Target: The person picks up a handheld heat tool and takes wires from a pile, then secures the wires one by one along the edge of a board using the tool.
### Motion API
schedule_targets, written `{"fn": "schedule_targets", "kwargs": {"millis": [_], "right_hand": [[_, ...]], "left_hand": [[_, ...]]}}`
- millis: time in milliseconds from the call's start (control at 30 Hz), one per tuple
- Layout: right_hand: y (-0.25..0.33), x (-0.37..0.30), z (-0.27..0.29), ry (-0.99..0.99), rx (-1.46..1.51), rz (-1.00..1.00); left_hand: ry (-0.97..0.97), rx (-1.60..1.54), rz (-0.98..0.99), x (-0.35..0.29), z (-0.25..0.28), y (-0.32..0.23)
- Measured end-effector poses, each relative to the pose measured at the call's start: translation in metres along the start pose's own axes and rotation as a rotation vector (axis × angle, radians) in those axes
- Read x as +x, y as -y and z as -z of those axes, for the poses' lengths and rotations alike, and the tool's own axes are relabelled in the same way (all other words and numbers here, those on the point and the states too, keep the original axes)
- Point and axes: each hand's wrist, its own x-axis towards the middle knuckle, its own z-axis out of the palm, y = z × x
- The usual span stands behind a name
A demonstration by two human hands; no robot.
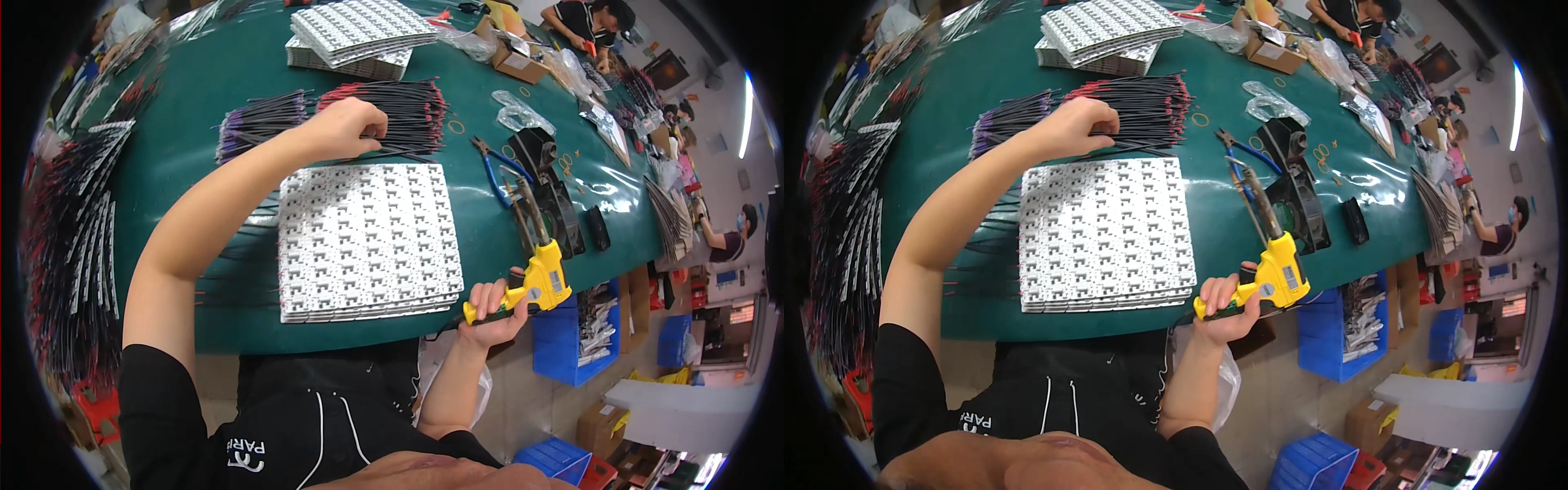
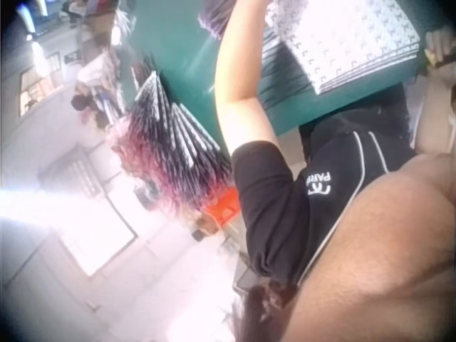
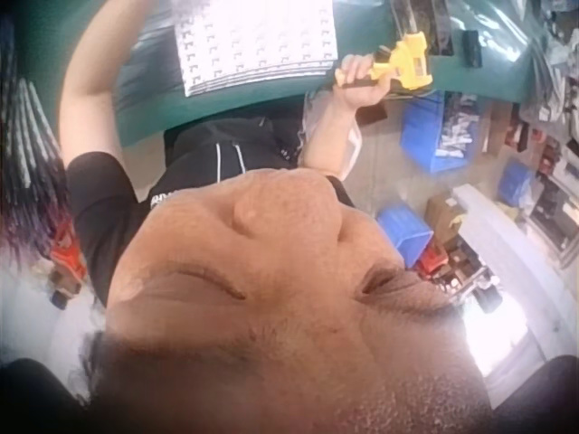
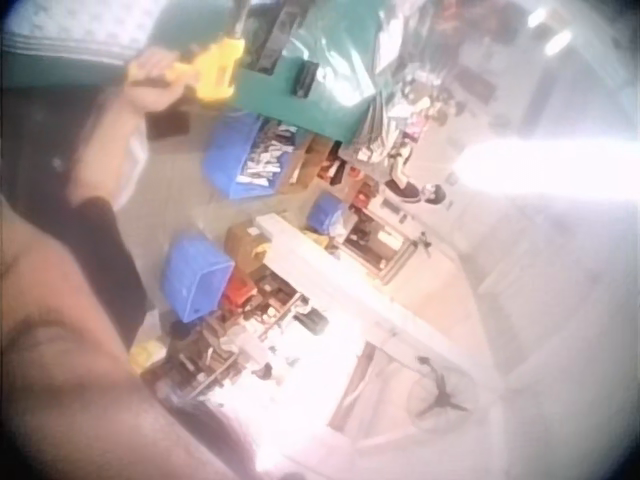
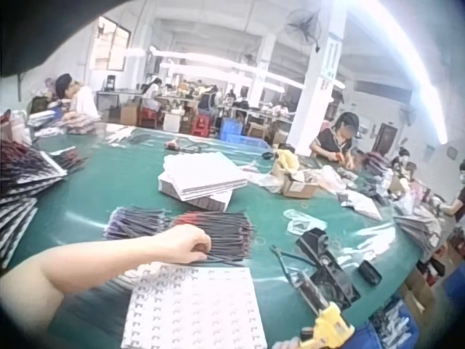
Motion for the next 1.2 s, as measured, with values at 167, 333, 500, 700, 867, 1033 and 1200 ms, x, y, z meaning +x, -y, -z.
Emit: {"fn": "schedule_targets", "kwargs": {"millis": [167, 333, 500, 700, 867, 1033, 1200], "right_hand": [[-0.001, 0.002, 0.005, 0.061, 0.07, -0.013], [0.002, 0.003, 0.006, 0.011, 0.121, -0.051], [0.003, 0.002, 0.008, -0.02, 0.096, -0.09], [0.002, 0.002, 0.009, -0.001, 0.059, -0.09], [0.0, 0.001, 0.007, 0.008, 0.011, -0.092], [0.001, 0.001, 0.008, 0.014, 0.001, -0.108], [0.0, 0.001, 0.006, 0.012, -0.059, -0.082]], "left_hand": [[0.045, 0.333, -0.036, 0.041, -0.027, 0.019], [0.116, 0.28, -0.058, 0.055, -0.023, 0.03], [0.128, 0.541, -0.106, 0.053, -0.031, 0.016], [0.1, 0.605, -0.148, 0.047, -0.039, 0.007], [-0.014, 0.488, -0.165, 0.045, -0.038, 0.027], [-0.155, 0.272, 0.036, 0.053, -0.028, 0.033], [-0.372, -0.126, 0.143, 0.06, -0.016, 0.031]]}}
